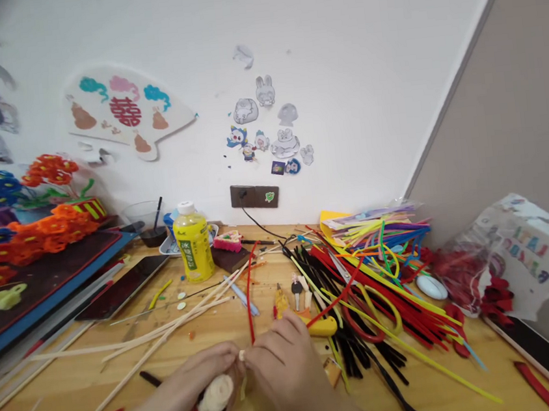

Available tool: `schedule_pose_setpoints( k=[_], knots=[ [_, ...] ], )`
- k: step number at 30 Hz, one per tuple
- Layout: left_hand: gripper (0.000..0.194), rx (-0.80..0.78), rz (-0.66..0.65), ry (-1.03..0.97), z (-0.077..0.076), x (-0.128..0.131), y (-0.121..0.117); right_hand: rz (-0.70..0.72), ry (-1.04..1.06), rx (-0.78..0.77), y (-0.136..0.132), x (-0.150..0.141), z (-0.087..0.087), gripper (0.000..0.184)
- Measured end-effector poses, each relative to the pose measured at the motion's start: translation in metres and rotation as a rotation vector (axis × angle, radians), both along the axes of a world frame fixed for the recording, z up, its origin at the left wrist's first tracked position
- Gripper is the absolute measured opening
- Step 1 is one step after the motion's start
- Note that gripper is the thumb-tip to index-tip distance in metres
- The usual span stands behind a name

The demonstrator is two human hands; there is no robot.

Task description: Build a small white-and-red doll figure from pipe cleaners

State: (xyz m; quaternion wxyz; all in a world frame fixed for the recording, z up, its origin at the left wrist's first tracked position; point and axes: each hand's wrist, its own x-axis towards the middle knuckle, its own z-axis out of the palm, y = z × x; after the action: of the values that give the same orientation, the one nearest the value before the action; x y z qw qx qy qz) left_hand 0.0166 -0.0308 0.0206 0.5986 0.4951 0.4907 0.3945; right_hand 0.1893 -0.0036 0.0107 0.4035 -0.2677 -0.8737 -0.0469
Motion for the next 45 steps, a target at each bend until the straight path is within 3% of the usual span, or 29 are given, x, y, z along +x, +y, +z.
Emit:
schedule_pose_setpoints(
  k=[3, 6, 10, 13, 16, 24, 28, 30, 34, 37, 40, 45],
  knots=[
    [0.031, -0.134, -0.115, -0.069, -0.005, 0.006, 0.0, -0.015, -0.001, -0.01, -0.004, -0.002, -0.003, 0.016],
    [0.04, -0.166, -0.123, -0.089, -0.007, 0.009, 0.0, 0.031, -0.002, -0.059, -0.006, -0.003, 0.0, 0.015],
    [0.041, -0.07, -0.057, -0.013, -0.006, 0.008, 0.0, 0.039, -0.062, -0.175, 0.004, 0.012, 0.006, 0.015],
    [0.04, -0.004, -0.058, 0.085, -0.008, 0.005, 0.002, -0.156, -0.146, -0.309, 0.021, 0.036, 0.004, 0.027],
    [0.041, 0.033, -0.076, 0.204, -0.01, 0.004, 0.005, -0.264, -0.266, -0.421, 0.036, 0.055, -0.004, 0.044],
    [0.036, 0.185, -0.069, 0.483, -0.006, -0.005, 0.011, -0.33, -0.338, -0.36, 0.044, 0.05, -0.02, 0.051],
    [0.035, 0.301, -0.042, 0.641, -0.006, -0.014, 0.009, -0.285, -0.184, -0.245, 0.044, 0.055, -0.019, 0.045],
    [0.033, 0.335, -0.015, 0.683, -0.006, -0.017, 0.008, -0.245, -0.039, -0.26, 0.042, 0.059, -0.012, 0.039],
    [0.024, 0.412, 0.057, 0.7, -0.009, -0.017, 0.006, -0.209, 0.317, -0.568, 0.034, 0.058, -0.001, 0.019],
    [0.022, 0.464, 0.055, 0.758, -0.009, -0.015, 0.006, -0.152, 0.535, -0.798, 0.027, 0.055, -0.002, 0.032],
    [0.023, 0.484, 0.028, 0.83, -0.006, -0.012, 0.006, -0.064, 0.619, -0.915, 0.023, 0.05, -0.009, 0.045],
    [0.026, 0.494, -0.042, 0.889, 0.0, -0.01, 0.002, 0.033, 0.658, -0.984, 0.019, 0.044, -0.012, 0.048]
  ],
)
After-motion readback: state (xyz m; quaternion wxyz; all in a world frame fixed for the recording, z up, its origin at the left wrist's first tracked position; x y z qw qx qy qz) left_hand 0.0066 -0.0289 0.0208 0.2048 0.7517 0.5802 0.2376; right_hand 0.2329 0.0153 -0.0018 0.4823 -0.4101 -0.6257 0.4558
